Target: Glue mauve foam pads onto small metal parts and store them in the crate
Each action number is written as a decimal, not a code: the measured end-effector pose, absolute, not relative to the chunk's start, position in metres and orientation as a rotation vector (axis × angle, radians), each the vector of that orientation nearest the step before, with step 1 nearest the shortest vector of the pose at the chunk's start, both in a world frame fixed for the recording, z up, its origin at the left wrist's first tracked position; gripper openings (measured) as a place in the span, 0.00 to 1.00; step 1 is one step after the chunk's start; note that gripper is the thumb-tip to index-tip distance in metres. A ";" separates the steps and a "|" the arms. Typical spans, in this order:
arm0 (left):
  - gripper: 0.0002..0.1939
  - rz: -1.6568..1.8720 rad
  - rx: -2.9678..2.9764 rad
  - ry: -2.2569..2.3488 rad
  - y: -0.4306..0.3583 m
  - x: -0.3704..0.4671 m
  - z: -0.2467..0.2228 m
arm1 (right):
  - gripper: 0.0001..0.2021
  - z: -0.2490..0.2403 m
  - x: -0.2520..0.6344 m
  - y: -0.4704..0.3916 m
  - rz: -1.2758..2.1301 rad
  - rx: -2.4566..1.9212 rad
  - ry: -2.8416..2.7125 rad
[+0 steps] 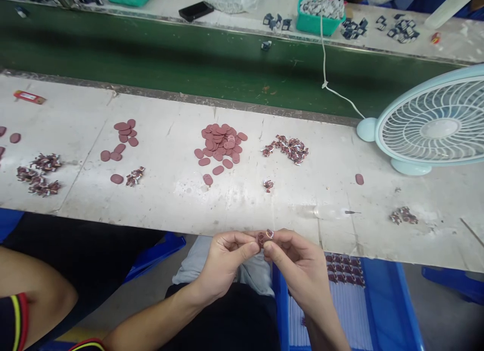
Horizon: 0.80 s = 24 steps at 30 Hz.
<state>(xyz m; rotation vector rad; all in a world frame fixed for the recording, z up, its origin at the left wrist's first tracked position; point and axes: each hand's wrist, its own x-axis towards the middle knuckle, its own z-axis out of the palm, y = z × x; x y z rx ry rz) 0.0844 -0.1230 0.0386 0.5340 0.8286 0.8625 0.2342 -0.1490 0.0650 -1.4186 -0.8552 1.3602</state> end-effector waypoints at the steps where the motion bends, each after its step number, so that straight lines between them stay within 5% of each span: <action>1: 0.04 0.873 0.543 0.835 -0.124 0.085 0.037 | 0.05 0.063 0.234 -0.149 1.365 -1.414 -0.839; 6: 0.09 0.840 0.763 0.873 -0.113 0.074 0.028 | 0.06 0.046 0.249 -0.168 1.283 -1.392 -0.648; 15: 0.15 0.702 2.291 1.571 -0.004 0.002 0.017 | 0.18 -0.013 0.346 -0.287 0.619 -1.830 -0.242; 24: 0.13 0.724 1.833 1.753 0.001 0.006 0.018 | 0.17 -0.109 0.375 -0.400 0.614 -2.332 -0.259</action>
